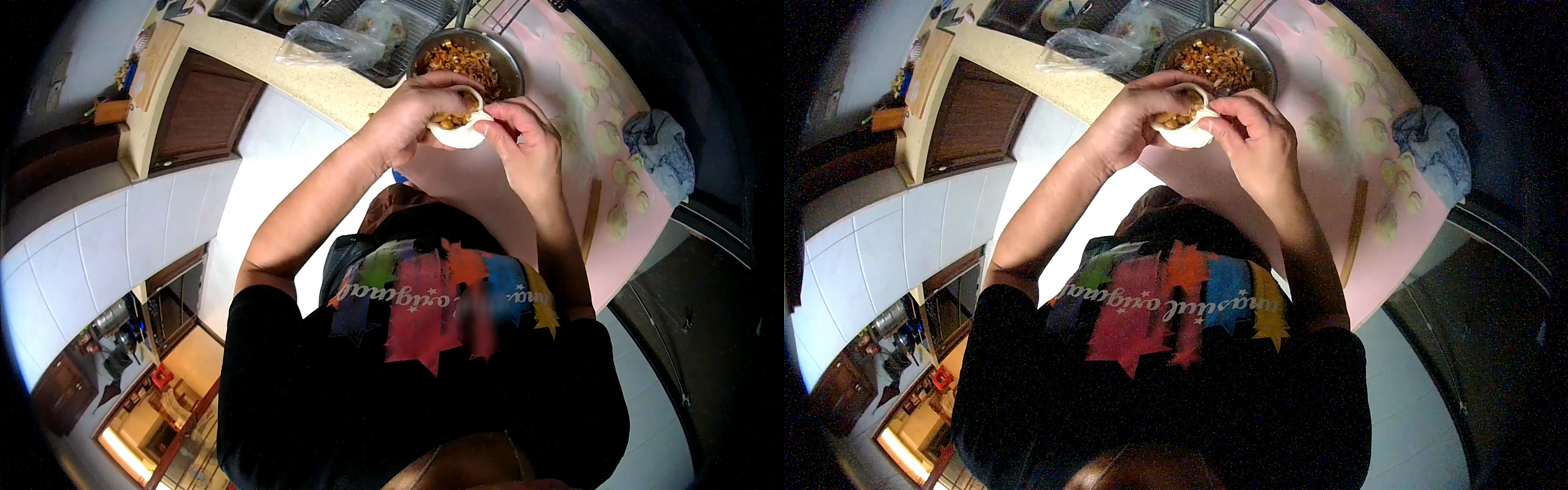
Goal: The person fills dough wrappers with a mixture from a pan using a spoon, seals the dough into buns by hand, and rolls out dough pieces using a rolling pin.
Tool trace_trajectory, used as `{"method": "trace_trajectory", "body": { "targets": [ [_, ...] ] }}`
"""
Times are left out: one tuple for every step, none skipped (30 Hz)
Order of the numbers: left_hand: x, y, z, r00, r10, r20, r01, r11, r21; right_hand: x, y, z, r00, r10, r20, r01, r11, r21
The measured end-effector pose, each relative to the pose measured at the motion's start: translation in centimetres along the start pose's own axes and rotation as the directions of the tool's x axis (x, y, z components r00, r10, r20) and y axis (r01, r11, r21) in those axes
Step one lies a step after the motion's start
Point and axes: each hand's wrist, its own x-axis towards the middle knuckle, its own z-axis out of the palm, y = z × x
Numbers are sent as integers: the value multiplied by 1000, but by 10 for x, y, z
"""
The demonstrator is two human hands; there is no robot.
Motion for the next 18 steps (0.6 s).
{"method": "trace_trajectory", "body": {
  "targets": [
    [-1, 0, 2, 1000, -1, 0, 1, 1000, 0, 0, -1, -1, 1000, 1, 0, -1, 1000, 0],
    [-2, -1, 5, 999, 3, -51, -1, 999, 34, 0, -3, -3, 997, -73, -1, 73, 996, -42],
    [-2, -1, 8, 995, 9, -103, -2, 998, 68, 1, -5, -4, 989, -147, 1, 146, 986, -82],
    [-2, 0, 10, 992, -5, -125, 16, 996, 84, 2, -7, -5, 989, -146, 2, 146, 986, -82],
    [-2, 0, 9, 992, -6, -125, 17, 996, 83, 3, -9, -6, 969, -246, 3, 244, 962, -120],
    [-2, 0, 8, 996, -2, -93, 15, 991, 130, 5, -11, -8, 939, -343, 9, 340, 927, -159],
    [-1, 0, 6, 998, 1, -61, 10, 984, 177, 6, -16, -9, 939, -343, 10, 340, 927, -159],
    [2, -1, 2, 998, 1, -63, 10, 984, 176, 7, -23, -11, 981, -192, 15, 192, 969, -157],
    [6, 0, -1, 1000, 15, -1, -14, 954, 301, 7, -26, -12, 999, -36, 22, 39, 987, -156],
    [7, 1, -2, 998, 19, 62, -43, 907, 418, 6, -21, -14, 988, 81, 132, -72, 995, -66],
    [5, 2, -3, 998, 20, 62, -44, 907, 418, 3, -12, -12, 988, 81, 132, -72, 995, -67],
    [-2, 11, 5, 1000, 23, 7, -24, 940, 341, 1, -5, -8, 995, 60, 82, -59, 998, -6],
    [-6, 16, 9, 999, 22, -49, -8, 965, 260, -1, -1, -5, 999, 41, 31, -43, 998, 54],
    [-2, 16, 5, 997, 63, -42, -52, 974, 219, -3, 1, -5, 993, 118, -24, -113, 980, 166],
    [-5, 17, 1, 996, 85, -16, -82, 985, 150, -4, -2, -3, 993, 116, -25, -111, 980, 166],
    [-4, 12, 3, 992, 123, -4, -123, 992, 31, -5, -5, -1, 987, 149, -57, -134, 969, 209],
    [-4, 5, 6, 987, 160, 2, -159, 983, -91, -6, -10, 1, 979, 184, -85, -158, 955, 252],
    [-3, 2, 6, 990, 143, 17, -141, 987, -77, -5, -12, 3, 969, 220, -110, -179, 938, 296]
  ]
}}
